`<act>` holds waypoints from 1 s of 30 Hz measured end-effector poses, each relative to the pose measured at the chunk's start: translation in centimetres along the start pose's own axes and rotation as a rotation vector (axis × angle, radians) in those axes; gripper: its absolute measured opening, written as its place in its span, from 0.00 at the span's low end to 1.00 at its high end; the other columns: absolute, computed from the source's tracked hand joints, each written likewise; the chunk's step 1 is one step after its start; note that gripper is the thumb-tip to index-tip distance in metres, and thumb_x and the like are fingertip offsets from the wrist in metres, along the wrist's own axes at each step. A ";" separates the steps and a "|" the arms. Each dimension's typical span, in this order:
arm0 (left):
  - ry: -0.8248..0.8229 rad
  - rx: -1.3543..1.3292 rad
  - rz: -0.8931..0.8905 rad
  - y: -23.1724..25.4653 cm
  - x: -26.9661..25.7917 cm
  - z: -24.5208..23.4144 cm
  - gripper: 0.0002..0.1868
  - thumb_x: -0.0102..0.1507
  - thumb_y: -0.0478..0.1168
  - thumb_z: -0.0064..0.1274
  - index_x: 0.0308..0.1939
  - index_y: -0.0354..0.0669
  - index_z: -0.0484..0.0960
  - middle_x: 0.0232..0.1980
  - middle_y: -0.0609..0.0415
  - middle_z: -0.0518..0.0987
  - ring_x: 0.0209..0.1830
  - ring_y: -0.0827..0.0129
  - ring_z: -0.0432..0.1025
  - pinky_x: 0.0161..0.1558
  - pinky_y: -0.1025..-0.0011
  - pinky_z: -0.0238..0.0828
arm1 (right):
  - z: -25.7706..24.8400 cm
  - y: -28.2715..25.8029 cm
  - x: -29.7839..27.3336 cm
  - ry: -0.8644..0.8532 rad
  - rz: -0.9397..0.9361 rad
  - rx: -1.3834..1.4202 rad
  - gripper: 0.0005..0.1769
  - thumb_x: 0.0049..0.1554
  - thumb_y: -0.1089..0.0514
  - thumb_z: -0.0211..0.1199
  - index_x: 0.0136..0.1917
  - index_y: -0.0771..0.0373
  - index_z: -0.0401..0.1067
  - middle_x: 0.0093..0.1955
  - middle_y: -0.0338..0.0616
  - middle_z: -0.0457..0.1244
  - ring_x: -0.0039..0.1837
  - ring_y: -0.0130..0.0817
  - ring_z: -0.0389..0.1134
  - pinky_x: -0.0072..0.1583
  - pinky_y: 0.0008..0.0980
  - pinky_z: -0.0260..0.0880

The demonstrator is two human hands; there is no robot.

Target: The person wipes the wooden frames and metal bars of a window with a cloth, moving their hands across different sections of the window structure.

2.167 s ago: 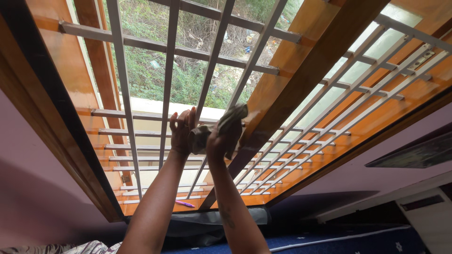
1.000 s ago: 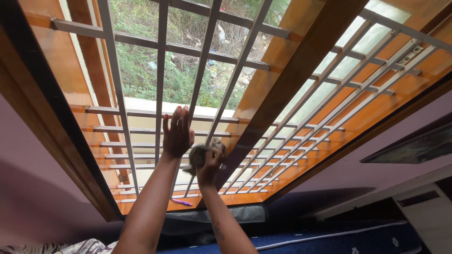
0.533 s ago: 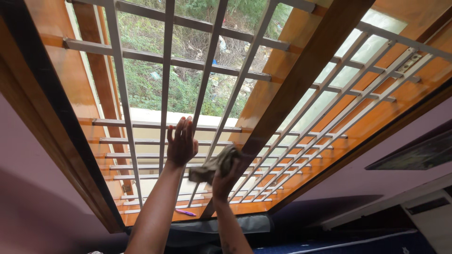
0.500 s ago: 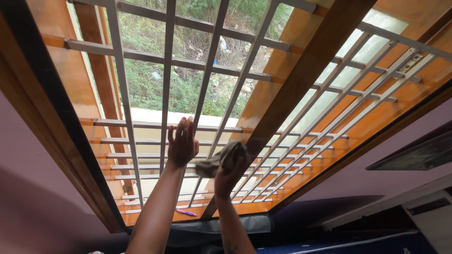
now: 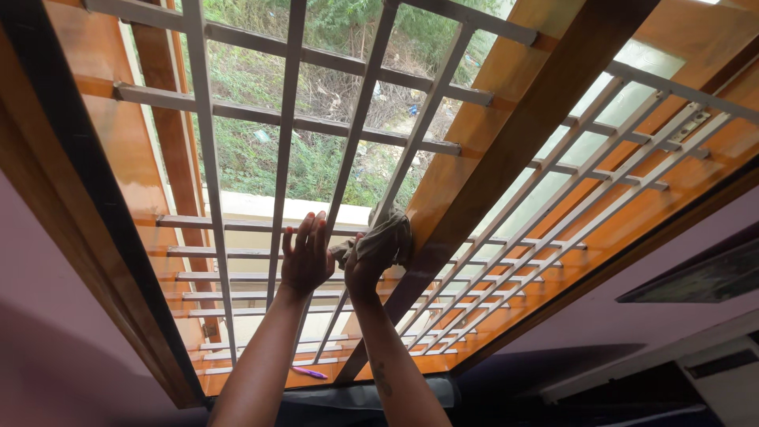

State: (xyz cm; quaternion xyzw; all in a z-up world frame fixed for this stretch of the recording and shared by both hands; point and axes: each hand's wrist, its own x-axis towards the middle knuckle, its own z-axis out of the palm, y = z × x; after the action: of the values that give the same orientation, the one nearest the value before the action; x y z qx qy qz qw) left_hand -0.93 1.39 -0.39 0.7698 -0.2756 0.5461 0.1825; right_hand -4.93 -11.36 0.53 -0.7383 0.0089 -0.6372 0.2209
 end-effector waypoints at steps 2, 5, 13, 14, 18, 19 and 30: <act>-0.006 -0.011 0.000 0.0 0.1 0.0 0.43 0.61 0.39 0.43 0.78 0.31 0.46 0.75 0.44 0.68 0.78 0.56 0.60 0.80 0.49 0.24 | 0.4 1.0 -0.9 0.011 -0.012 -0.033 0.35 0.64 0.59 0.63 0.76 0.78 0.52 0.74 0.69 0.54 0.75 0.62 0.57 0.76 0.50 0.54; -0.009 -0.010 -0.010 0.1 0.2 -0.2 0.44 0.60 0.38 0.43 0.79 0.31 0.46 0.74 0.44 0.69 0.78 0.56 0.61 0.80 0.50 0.24 | 0.1 0.9 -2.1 0.037 -0.020 -0.078 0.39 0.62 0.58 0.64 0.75 0.80 0.51 0.74 0.71 0.53 0.74 0.64 0.57 0.75 0.52 0.55; 0.033 -0.057 -0.003 0.2 0.2 -0.1 0.43 0.62 0.37 0.41 0.80 0.31 0.44 0.74 0.44 0.69 0.78 0.56 0.61 0.80 0.49 0.24 | -3.3 0.5 -4.4 -0.010 0.048 -0.060 0.37 0.56 0.56 0.73 0.71 0.72 0.59 0.64 0.59 0.61 0.64 0.50 0.67 0.66 0.40 0.70; 0.028 -0.057 -0.006 0.2 0.3 -0.1 0.43 0.62 0.37 0.41 0.80 0.31 0.44 0.74 0.44 0.69 0.78 0.56 0.61 0.80 0.49 0.24 | -3.5 0.5 -4.4 -0.025 0.085 -0.018 0.35 0.55 0.57 0.74 0.69 0.70 0.61 0.61 0.58 0.62 0.63 0.50 0.67 0.65 0.41 0.70; 0.037 -0.040 -0.011 0.3 0.4 -0.3 0.44 0.62 0.36 0.41 0.80 0.32 0.43 0.75 0.44 0.69 0.78 0.56 0.61 0.81 0.50 0.23 | -3.3 1.3 -4.6 -0.025 0.110 -0.002 0.33 0.51 0.58 0.75 0.64 0.70 0.64 0.56 0.56 0.64 0.57 0.48 0.68 0.60 0.40 0.70; 0.038 -0.037 -0.014 0.3 0.4 -0.3 0.44 0.62 0.36 0.40 0.80 0.33 0.42 0.75 0.45 0.68 0.78 0.57 0.61 0.81 0.50 0.23 | -3.1 1.8 -5.0 -0.024 0.111 -0.003 0.33 0.51 0.58 0.75 0.64 0.70 0.64 0.56 0.56 0.64 0.57 0.48 0.68 0.60 0.40 0.70; 0.033 -0.032 -0.008 0.3 0.4 -0.1 0.47 0.60 0.36 0.43 0.80 0.32 0.40 0.75 0.44 0.68 0.78 0.55 0.61 0.81 0.49 0.23 | -8.4 -1.6 -12.1 -0.461 0.379 0.023 0.24 0.53 0.61 0.68 0.62 0.68 0.71 0.54 0.56 0.69 0.56 0.48 0.72 0.56 0.42 0.74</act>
State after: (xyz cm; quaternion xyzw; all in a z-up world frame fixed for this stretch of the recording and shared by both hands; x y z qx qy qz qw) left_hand -1.07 1.17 0.00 0.7586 -0.2783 0.5536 0.2016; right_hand -15.57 -8.99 -9.52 -0.8461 0.0888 -0.4004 0.3405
